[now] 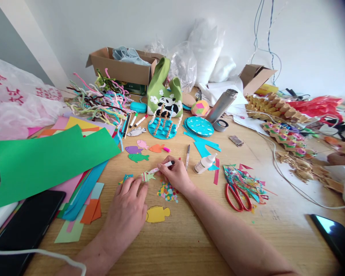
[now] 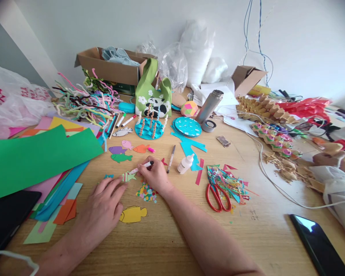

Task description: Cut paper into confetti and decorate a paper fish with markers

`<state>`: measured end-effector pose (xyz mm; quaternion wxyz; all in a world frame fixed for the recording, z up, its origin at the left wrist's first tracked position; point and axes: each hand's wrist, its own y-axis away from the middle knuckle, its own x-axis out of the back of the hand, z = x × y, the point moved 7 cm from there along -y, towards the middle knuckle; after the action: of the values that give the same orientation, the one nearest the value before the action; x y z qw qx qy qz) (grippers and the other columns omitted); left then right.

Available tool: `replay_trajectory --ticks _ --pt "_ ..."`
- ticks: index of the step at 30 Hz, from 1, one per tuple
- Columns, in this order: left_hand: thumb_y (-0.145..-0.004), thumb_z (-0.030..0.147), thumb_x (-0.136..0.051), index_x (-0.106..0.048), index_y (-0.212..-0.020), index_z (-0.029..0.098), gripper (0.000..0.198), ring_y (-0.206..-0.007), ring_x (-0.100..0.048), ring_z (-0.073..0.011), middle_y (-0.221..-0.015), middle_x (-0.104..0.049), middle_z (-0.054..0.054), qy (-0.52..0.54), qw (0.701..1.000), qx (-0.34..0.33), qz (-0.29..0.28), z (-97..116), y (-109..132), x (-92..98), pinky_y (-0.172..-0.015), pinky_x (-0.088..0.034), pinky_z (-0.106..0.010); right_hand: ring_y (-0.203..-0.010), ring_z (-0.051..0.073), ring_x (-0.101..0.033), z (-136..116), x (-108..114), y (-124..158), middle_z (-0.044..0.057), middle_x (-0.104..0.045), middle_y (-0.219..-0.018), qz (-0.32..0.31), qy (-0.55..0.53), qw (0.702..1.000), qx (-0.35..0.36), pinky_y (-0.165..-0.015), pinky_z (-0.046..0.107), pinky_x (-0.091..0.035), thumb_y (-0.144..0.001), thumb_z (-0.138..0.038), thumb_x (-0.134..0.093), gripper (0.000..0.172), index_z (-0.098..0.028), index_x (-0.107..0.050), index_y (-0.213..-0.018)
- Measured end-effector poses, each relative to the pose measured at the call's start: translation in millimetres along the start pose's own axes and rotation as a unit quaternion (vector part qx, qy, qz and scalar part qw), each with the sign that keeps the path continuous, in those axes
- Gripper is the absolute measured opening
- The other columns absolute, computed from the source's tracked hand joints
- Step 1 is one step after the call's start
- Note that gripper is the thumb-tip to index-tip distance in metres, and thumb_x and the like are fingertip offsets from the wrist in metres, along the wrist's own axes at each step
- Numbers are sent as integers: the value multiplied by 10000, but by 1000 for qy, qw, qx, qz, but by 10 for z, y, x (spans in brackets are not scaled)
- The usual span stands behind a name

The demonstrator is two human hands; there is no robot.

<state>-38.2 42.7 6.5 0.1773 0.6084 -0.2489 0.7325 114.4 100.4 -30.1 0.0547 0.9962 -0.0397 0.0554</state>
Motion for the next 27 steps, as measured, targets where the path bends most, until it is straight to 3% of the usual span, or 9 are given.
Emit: replay_trajectory --ticks 27 --pt "-784 64 -471 -646 -1191 137 450 -1166 -501 -296 -1259 -632 -111 -5 1000 -2 -1 4 2 -6 -990 -435 -468 -347 90 -459 -13 2 0 -14 -660 -549 2 10 1000 11 -357 202 -352 -762 -363 -634 223 -218 -474 -708"
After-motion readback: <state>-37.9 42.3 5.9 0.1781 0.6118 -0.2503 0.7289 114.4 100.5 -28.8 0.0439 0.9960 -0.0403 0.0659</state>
